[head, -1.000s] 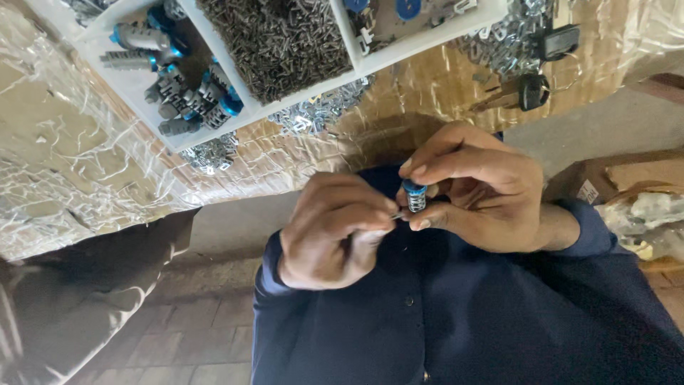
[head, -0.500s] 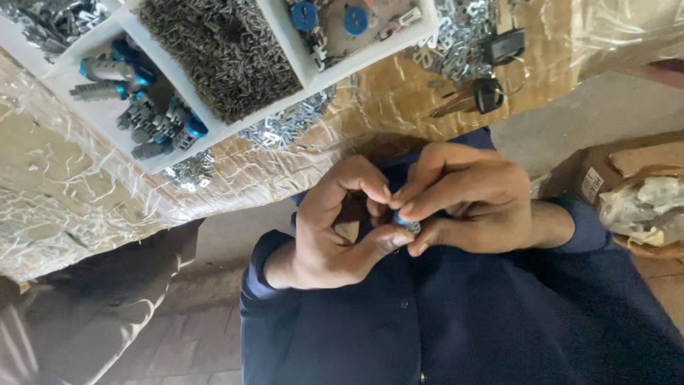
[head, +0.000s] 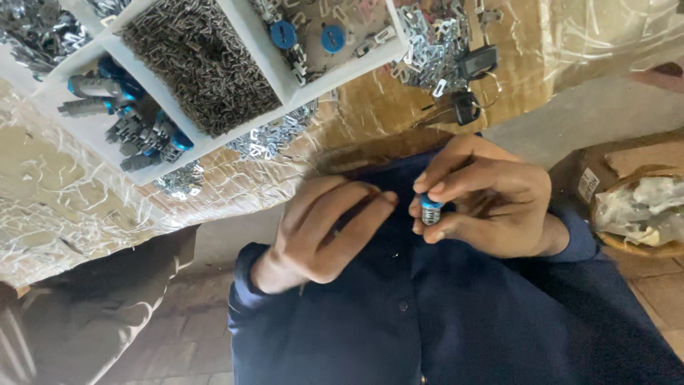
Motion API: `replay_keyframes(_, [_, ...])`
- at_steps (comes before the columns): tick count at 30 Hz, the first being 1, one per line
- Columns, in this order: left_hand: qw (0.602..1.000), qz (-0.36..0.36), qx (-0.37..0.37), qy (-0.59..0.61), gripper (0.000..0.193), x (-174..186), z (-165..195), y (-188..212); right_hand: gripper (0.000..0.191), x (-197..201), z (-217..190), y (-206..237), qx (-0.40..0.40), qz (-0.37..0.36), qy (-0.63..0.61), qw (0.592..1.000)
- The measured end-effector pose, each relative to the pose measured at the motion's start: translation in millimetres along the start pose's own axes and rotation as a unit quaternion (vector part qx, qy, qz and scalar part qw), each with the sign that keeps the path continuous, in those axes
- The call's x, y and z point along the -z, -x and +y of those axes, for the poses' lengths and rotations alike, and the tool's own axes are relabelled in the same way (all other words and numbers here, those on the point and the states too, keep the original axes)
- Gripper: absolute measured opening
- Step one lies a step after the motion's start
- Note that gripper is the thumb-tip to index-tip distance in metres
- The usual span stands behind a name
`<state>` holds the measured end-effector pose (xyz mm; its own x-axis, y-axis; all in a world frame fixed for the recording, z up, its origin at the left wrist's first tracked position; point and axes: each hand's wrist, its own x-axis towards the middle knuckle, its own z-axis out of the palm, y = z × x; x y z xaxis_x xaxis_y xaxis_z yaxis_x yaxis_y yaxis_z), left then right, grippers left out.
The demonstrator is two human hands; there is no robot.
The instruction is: The person picks small metal staples from a compartment tray and presses them one at a time into a blue-capped cylindrical connector held in the other hand, occasionally reaching into the tray for more staples and handling a keyring on the table.
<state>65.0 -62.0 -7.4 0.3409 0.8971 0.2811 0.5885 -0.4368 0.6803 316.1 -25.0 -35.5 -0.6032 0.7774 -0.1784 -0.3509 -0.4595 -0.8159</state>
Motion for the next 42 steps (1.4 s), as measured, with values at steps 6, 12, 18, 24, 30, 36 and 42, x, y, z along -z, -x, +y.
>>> replay_keyframes(6, [0.952,0.154,0.255,0.075,0.022,3,12,36,0.035,-20,9,-16,-0.014,-0.023,-0.024,0.999])
replay_keyframes(12, [0.984,0.124,0.110,0.070,0.025,7,12,28,0.031,-37,19,-28,0.019,-0.030,0.096,0.995])
replay_keyframes(18, [0.976,0.141,0.120,0.114,0.030,14,5,47,0.033,-50,24,-35,0.004,-0.054,0.141,0.989])
replay_keyframes(24, [0.978,0.173,0.099,0.054,0.030,21,3,54,0.032,-58,33,-46,0.010,-0.078,0.135,0.988])
replay_keyframes(30, [0.982,0.145,0.118,0.008,0.031,29,7,63,0.032,-61,31,-52,0.008,-0.101,0.198,0.975])
replay_keyframes(36, [0.850,0.117,0.339,0.386,0.041,34,12,77,0.032,-54,29,-58,-0.024,-0.227,0.173,0.958])
replay_keyframes(42, [0.895,0.092,0.366,-0.239,0.058,18,3,69,0.033,-52,23,-55,-0.065,-0.158,0.066,0.983])
